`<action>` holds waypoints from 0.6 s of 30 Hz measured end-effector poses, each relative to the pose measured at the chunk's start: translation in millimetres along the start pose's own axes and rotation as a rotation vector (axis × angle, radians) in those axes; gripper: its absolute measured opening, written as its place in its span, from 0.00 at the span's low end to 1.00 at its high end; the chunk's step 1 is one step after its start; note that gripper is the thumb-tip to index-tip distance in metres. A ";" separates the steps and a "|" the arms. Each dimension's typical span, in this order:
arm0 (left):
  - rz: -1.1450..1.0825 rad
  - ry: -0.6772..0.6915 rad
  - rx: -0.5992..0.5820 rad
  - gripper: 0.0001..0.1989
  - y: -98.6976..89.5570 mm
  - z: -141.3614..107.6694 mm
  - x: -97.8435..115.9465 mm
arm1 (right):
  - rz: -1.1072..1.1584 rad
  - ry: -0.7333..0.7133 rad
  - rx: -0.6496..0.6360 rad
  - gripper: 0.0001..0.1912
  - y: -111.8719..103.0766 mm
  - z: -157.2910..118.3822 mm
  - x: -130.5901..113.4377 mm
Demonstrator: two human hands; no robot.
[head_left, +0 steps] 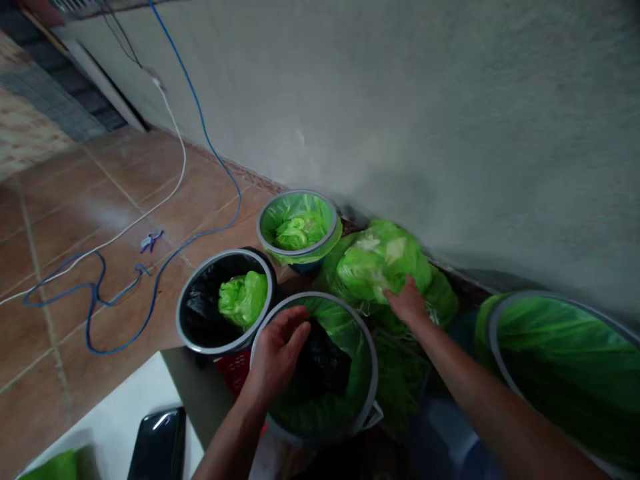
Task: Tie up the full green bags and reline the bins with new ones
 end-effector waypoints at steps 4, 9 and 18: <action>-0.038 -0.105 0.069 0.21 -26.3 -33.8 -27.6 | 0.074 -0.097 0.073 0.35 -41.4 -79.0 -41.8; -0.038 -0.127 0.007 0.19 -28.2 -67.0 -40.9 | 0.295 -0.206 -0.021 0.25 -42.7 -196.7 -65.1; 0.002 -0.140 -0.200 0.20 -22.8 -97.1 -57.2 | 0.226 0.069 0.054 0.17 -10.6 -307.8 3.6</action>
Point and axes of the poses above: each hand's wrist, its own z-axis towards the middle knuckle, its own y-axis out of the palm, x = y × z, the point moved 4 cm from there along z, towards the middle knuckle, and after that the axes turned 1 degree about -x, right-handed, at the moved point
